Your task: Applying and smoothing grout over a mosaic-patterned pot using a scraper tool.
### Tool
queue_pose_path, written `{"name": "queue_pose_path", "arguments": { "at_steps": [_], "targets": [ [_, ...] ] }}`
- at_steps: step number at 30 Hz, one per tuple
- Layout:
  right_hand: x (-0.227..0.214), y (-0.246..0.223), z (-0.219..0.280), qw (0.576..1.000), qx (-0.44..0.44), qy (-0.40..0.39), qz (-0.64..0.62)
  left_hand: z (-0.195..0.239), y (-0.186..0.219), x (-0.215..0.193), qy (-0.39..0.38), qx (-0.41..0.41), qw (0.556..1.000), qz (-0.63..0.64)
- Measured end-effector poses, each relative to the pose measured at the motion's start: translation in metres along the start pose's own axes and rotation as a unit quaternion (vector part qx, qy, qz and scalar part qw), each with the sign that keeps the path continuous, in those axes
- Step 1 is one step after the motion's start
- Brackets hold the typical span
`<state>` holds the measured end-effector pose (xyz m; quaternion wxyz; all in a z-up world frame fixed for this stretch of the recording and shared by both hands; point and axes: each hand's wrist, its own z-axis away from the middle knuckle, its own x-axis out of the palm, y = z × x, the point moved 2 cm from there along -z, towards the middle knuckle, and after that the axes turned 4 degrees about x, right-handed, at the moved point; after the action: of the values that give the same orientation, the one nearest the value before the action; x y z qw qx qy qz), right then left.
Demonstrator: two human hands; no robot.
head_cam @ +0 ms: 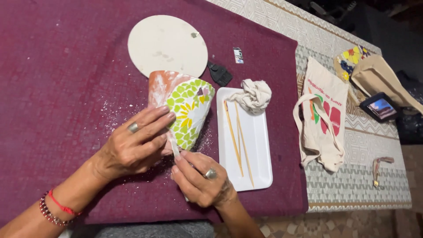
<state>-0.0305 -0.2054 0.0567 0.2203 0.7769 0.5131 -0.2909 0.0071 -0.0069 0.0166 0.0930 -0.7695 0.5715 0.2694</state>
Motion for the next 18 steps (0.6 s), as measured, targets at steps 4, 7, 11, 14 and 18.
{"name": "queue_pose_path", "arguments": {
  "at_steps": [4,7,11,14,18],
  "targets": [
    [0.0,0.008,-0.002,0.999,-0.037,-0.009,0.007,-0.002,-0.002,-0.002,0.005,-0.004,1.0,0.024],
    [0.005,0.013,0.005,0.998,-0.043,-0.047,0.027,-0.005,-0.001,-0.004,0.007,0.005,1.0,0.025],
    [0.01,0.011,0.019,0.993,-0.095,-0.009,0.066,-0.007,-0.001,-0.005,0.007,0.01,1.0,0.013],
    [0.008,0.009,0.006,0.993,-0.075,-0.023,0.086,-0.007,-0.002,-0.006,0.011,0.014,1.0,0.01],
    [0.008,0.006,0.011,0.994,-0.058,-0.03,0.09,-0.007,-0.002,-0.006,0.01,0.011,1.0,0.021]
  ]
}}
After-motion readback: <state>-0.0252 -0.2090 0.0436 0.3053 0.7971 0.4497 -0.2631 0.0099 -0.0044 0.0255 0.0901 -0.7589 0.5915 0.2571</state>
